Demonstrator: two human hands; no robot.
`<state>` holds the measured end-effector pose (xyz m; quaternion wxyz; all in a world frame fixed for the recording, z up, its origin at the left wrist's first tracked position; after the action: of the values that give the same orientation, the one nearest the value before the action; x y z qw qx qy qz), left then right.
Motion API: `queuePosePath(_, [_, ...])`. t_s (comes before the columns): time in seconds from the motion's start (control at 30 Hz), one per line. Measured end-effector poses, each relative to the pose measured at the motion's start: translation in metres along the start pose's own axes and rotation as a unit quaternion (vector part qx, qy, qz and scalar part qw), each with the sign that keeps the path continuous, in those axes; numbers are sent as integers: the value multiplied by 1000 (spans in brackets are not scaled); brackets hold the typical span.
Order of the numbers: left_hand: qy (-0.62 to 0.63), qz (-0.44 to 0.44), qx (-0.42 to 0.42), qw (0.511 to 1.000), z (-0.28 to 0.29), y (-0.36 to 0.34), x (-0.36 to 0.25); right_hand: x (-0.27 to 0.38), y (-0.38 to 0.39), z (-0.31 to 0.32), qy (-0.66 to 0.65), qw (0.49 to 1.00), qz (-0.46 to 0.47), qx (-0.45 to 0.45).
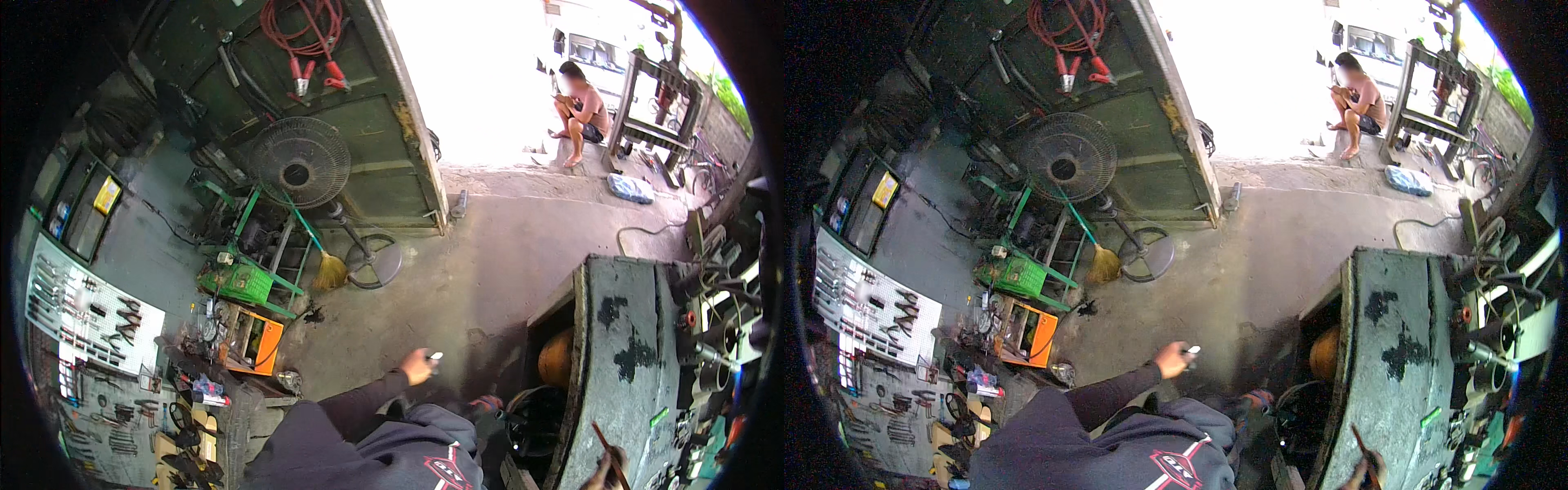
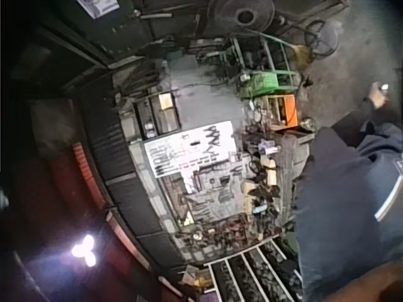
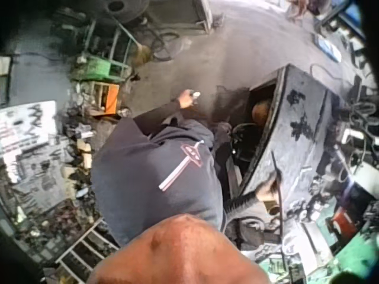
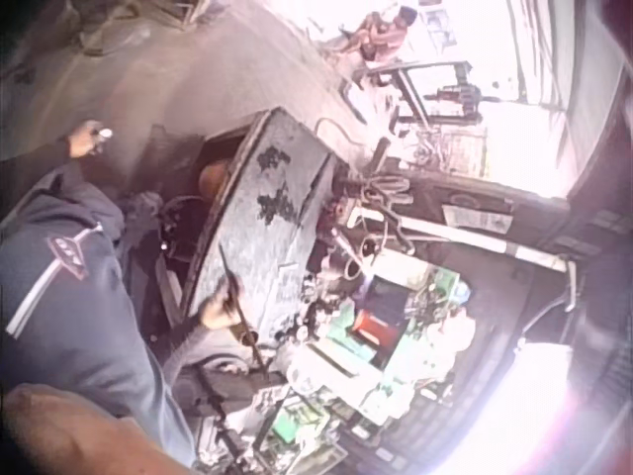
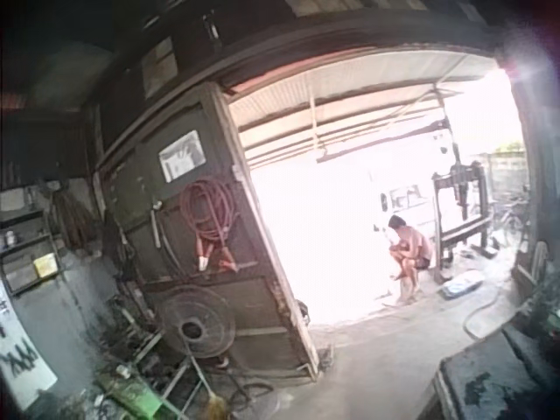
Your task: The person uses an angle grinder to smooth the surface of a cylindrical metal part held in the left hand. After grinding, the person places the part on a workbench and uses a small brush to apply a substance from a can onto the part.
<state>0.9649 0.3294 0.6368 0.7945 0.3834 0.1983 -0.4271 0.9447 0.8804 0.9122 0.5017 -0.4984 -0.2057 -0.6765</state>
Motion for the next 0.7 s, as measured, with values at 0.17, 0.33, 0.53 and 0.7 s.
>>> queuePosePath(0.17, [73, 144, -87, 983, 103, 11, 166, 30, 33, -169, -90, 985, 22, 148])
queuePosePath(0.33, [162, 234, -156, 946, 171, 13, 296, 26, 60, -358, -92, 953, -19, 290])
queuePosePath(0.53, [330, 253, -289, 862, 265, 44, 447, -43, 46, -560, 37, 950, -3, 309])
queuePosePath(0.7, [459, 293, -426, 723, 315, 97, 553, -87, 1, -656, 219, 938, 1, 268])
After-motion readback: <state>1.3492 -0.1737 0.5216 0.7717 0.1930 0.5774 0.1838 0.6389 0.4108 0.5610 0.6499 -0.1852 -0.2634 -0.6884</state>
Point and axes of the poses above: each hand's wrist, its own y-axis away from the middle knuckle, its own z-axis out of the back of the hand, x = y × z, the point moved 9 cm from there along -y, towards the middle knuckle, and after that the axes turned 3 degrees about -z, right-handed, at the moved point
